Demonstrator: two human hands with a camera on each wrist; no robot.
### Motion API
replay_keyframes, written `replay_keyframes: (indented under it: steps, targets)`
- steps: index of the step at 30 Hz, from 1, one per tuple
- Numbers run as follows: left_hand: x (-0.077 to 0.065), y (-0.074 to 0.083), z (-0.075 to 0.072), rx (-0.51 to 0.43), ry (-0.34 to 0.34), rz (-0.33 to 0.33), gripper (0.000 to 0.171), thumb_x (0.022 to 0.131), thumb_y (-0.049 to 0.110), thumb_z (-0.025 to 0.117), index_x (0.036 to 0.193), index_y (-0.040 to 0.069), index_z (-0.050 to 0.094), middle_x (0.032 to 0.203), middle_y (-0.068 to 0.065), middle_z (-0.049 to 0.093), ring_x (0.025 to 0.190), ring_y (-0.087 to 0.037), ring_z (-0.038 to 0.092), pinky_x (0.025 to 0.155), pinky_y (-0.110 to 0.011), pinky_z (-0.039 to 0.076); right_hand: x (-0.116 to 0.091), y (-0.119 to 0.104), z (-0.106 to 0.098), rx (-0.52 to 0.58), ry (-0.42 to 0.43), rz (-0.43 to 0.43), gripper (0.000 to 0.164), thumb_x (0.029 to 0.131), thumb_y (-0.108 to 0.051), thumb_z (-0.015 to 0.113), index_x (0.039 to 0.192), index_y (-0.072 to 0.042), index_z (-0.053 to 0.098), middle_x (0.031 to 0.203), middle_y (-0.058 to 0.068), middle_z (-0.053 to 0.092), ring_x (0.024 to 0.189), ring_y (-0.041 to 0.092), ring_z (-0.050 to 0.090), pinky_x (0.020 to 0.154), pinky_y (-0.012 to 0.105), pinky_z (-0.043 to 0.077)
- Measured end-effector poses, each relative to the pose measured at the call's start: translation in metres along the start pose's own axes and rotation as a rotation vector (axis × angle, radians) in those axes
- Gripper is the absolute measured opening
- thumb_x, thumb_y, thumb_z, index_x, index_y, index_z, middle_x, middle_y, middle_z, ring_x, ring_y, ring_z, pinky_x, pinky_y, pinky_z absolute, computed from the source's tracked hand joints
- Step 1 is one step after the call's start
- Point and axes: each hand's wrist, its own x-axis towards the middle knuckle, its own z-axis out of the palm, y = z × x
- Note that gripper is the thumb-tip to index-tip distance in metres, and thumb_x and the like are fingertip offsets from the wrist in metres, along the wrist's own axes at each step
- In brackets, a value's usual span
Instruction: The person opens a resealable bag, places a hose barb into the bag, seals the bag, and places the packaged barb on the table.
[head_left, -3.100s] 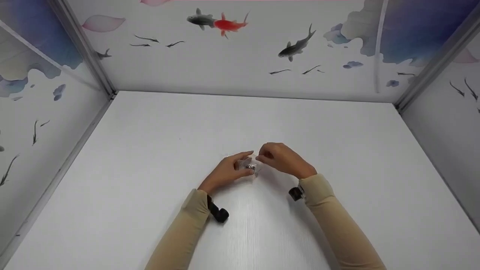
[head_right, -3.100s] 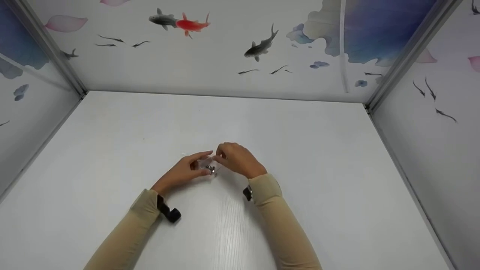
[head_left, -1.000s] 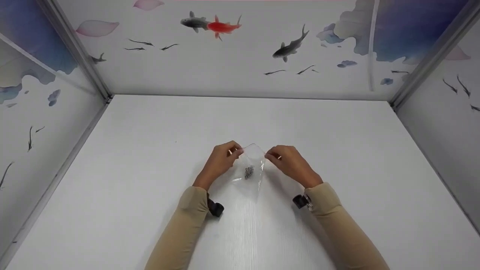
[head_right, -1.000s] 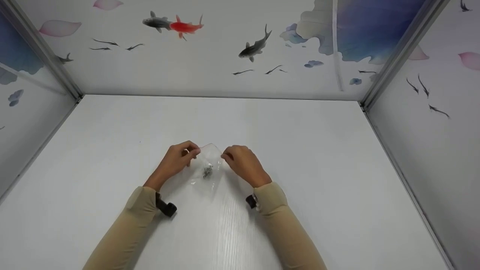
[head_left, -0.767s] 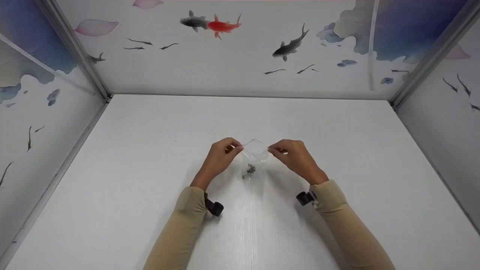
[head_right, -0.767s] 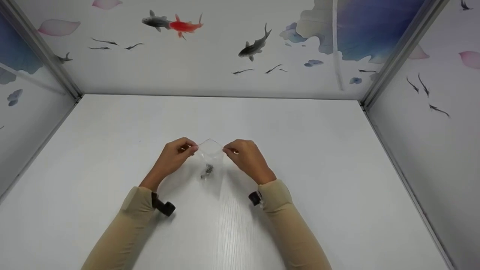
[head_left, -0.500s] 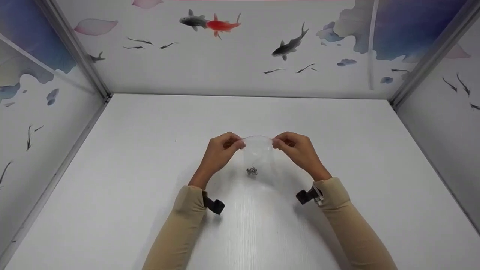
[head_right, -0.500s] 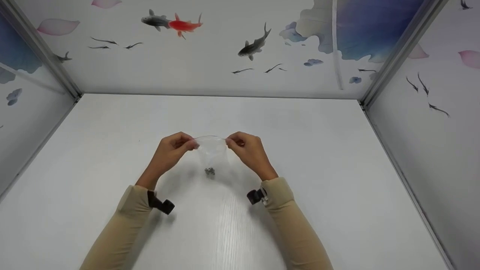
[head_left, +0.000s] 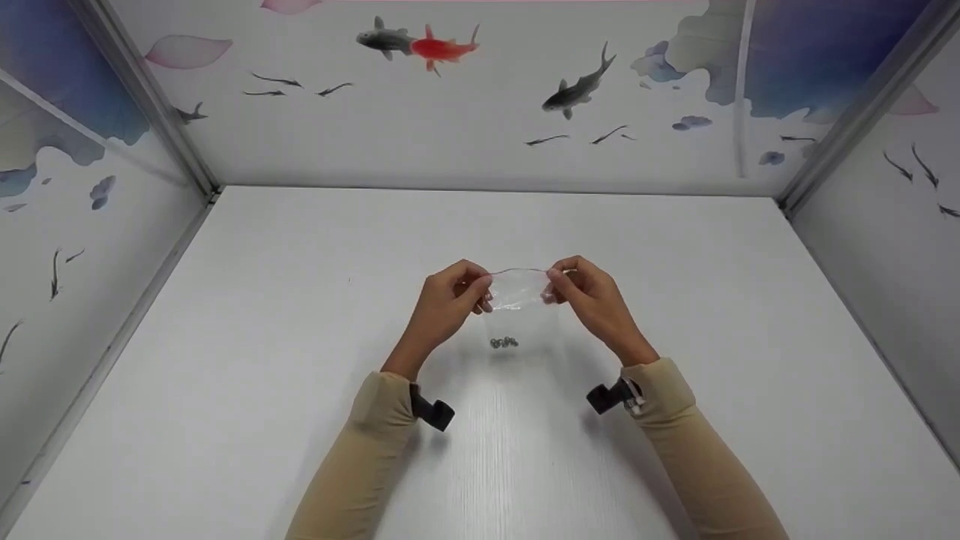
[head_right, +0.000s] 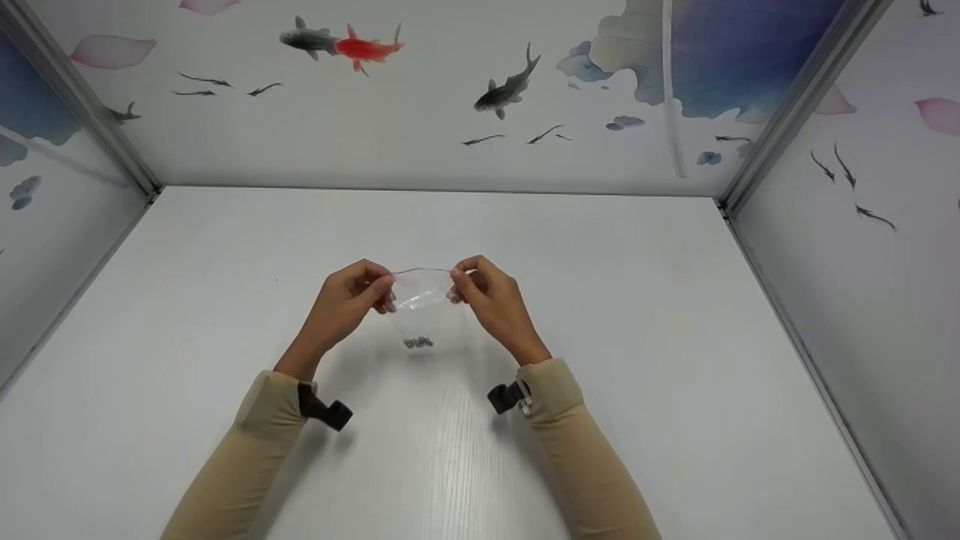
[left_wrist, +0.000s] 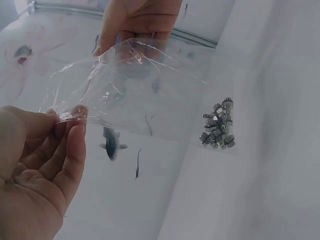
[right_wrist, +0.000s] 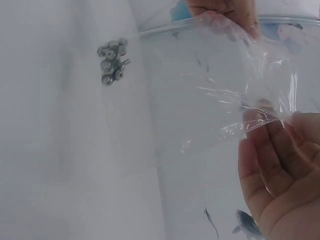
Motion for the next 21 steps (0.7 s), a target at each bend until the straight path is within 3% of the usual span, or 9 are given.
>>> replay_keyframes:
  steps: [4,8,13,21]
  targets:
    - [0.000,-0.002,0.000,0.013,-0.009,-0.018,0.015,0.097,0.016,0.057,0.100,0.003,0.063,0.081,-0.010,0.064,0.066,-0.014,0.063,0.062,-0.024,0.053,-0.001,0.002,0.003,-0.044,0.054,-0.061,0.019,0.098,-0.012,0.054,0.105,0.005,0.060,0.091,0.016,0.063,0.083,0.014,0.059,0.079,0.026,0.050]
    - [0.000,-0.003,-0.002,0.009,-0.003,-0.018,0.014,0.097,0.014,0.057,0.100,0.002,0.063,0.079,-0.010,0.063,0.064,-0.015,0.063,0.061,-0.024,0.053,0.000,0.004,0.001,0.011,0.065,-0.014,0.018,0.099,-0.016,0.054,0.104,0.001,0.060,0.085,0.010,0.063,0.077,0.012,0.060,0.077,0.023,0.051]
    - [0.000,-0.003,-0.003,0.012,-0.004,-0.020,0.016,0.097,0.014,0.058,0.102,0.000,0.063,0.083,-0.011,0.064,0.065,-0.014,0.064,0.063,-0.025,0.054,0.001,0.006,-0.002,0.047,0.016,0.020,0.023,0.098,-0.024,0.055,0.104,-0.001,0.060,0.082,0.007,0.064,0.076,0.014,0.063,0.077,0.026,0.053]
    - [0.000,-0.007,-0.001,0.119,0.006,-0.005,0.016,0.096,0.018,0.059,0.102,0.004,0.065,0.089,-0.009,0.068,0.070,-0.014,0.068,0.066,-0.025,0.054,0.001,0.007,-0.009,-0.087,-0.070,-0.089,0.021,0.094,-0.019,0.062,0.103,0.000,0.065,0.091,0.010,0.068,0.082,0.012,0.065,0.079,0.023,0.053]
